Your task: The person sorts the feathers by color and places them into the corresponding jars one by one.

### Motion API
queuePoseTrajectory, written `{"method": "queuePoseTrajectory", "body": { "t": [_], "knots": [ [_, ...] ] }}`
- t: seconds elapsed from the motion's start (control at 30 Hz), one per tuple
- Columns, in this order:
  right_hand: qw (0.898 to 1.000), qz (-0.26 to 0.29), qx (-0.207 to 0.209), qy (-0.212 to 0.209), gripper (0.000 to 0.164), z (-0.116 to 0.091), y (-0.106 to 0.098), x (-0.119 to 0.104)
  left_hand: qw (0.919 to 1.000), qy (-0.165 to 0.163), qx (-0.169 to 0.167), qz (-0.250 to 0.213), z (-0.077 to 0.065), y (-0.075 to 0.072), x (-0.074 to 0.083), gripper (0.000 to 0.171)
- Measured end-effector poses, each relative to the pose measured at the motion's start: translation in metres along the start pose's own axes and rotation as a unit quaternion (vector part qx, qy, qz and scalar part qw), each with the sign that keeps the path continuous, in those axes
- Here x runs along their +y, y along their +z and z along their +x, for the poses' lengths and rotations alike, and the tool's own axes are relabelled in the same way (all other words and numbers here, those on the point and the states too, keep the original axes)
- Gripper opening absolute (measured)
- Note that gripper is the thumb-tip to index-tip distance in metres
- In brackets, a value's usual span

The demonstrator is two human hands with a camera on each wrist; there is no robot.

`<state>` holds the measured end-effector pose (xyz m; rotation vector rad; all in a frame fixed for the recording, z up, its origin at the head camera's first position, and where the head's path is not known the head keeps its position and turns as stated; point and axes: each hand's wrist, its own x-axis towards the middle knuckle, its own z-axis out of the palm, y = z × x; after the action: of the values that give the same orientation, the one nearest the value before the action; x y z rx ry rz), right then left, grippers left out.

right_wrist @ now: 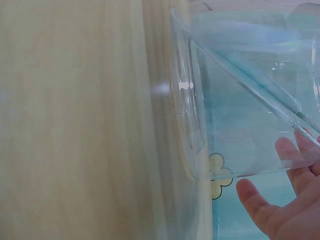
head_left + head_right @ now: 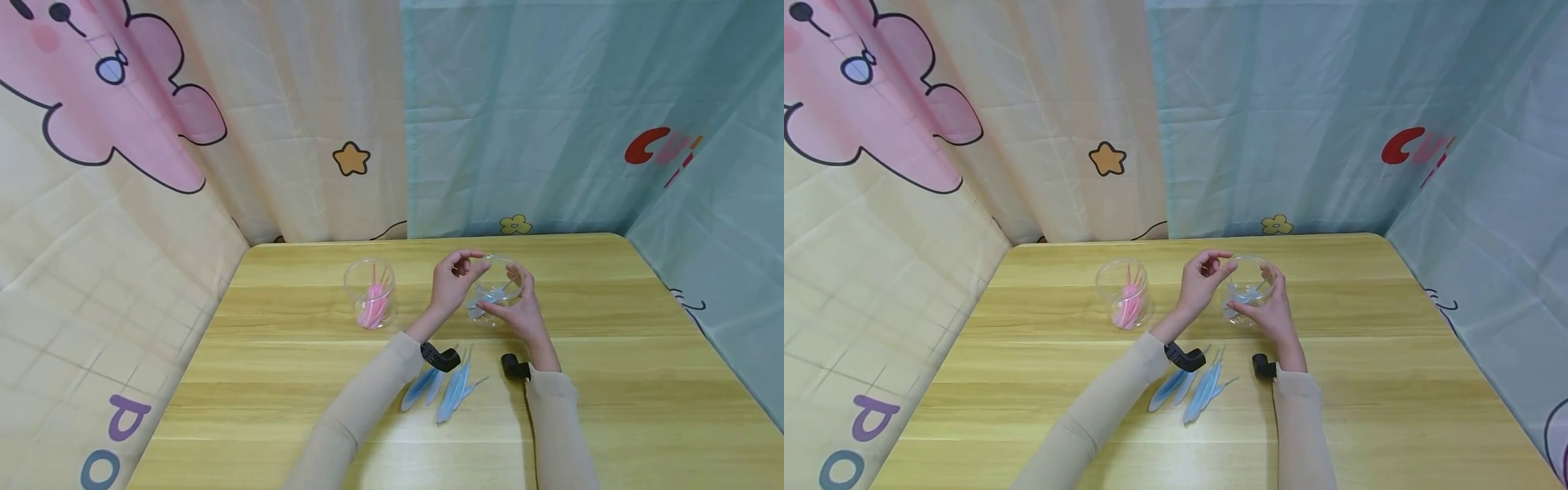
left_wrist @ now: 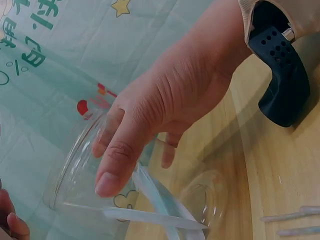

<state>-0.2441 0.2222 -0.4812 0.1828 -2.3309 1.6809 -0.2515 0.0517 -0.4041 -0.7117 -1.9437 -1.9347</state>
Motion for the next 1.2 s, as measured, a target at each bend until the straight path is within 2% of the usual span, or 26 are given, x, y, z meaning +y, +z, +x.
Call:
{"method": "queuePoseTrajectory", "body": {
  "t": [0.07,0.2,0.33,0.53,0.63,0.7,0.8,0.87,0.97,1.07,1.1,1.2],
  "knots": [
    [1.0,0.0,0.0,-0.001,0.103,0.001,0.0,0.004,1.0,-0.007,-0.001,-0.001,-0.002,-0.002,-0.006,0.02],
    [1.0,0.003,0.004,-0.007,0.105,0.002,-0.001,0.005,0.9998,-0.019,0.003,0.003,-0.004,-0.004,-0.027,0.02],
    [1.0,0.007,0.004,-0.014,0.105,0.003,0.0,0.005,0.9985,-0.041,-0.004,0.037,-0.01,-0.008,-0.043,0.018],
    [1.0,0.007,0.001,-0.017,0.105,0.002,0.001,0.006,0.9895,-0.065,-0.065,0.111,-0.03,-0.022,-0.053,0.017],
    [1.0,0.007,0.002,-0.023,0.105,0.003,0.002,0.007,0.9771,-0.08,-0.104,0.167,-0.04,-0.029,-0.056,0.017],
    [1.0,0.01,0.002,-0.026,0.104,0.003,0.002,0.007,0.9634,-0.093,-0.129,0.216,-0.046,-0.034,-0.056,0.017],
    [1.0,0.014,0.002,-0.026,0.104,0.002,0.002,0.007,0.9335,-0.107,-0.169,0.298,-0.055,-0.041,-0.053,0.019],
    [1.0,0.014,0.002,-0.022,0.104,0.002,0.002,0.007,0.91,-0.104,-0.195,0.351,-0.06,-0.045,-0.051,0.02],
    [1.0,0.013,0.001,-0.019,0.105,0.001,0.001,0.007,0.8683,-0.093,-0.231,0.429,-0.069,-0.049,-0.046,0.023],
    [1.0,0.011,0.001,-0.015,0.106,0.001,0.001,0.007,0.8317,-0.095,-0.256,0.483,-0.077,-0.051,-0.04,0.027],
    [1.0,0.011,0.001,-0.015,0.106,0.002,0.001,0.007,0.822,-0.098,-0.262,0.496,-0.08,-0.051,-0.038,0.029],
    [1.0,0.01,-0.001,-0.01,0.106,0.001,0.001,0.007,0.8067,-0.108,-0.272,0.514,-0.085,-0.051,-0.034,0.033]
  ]
}}
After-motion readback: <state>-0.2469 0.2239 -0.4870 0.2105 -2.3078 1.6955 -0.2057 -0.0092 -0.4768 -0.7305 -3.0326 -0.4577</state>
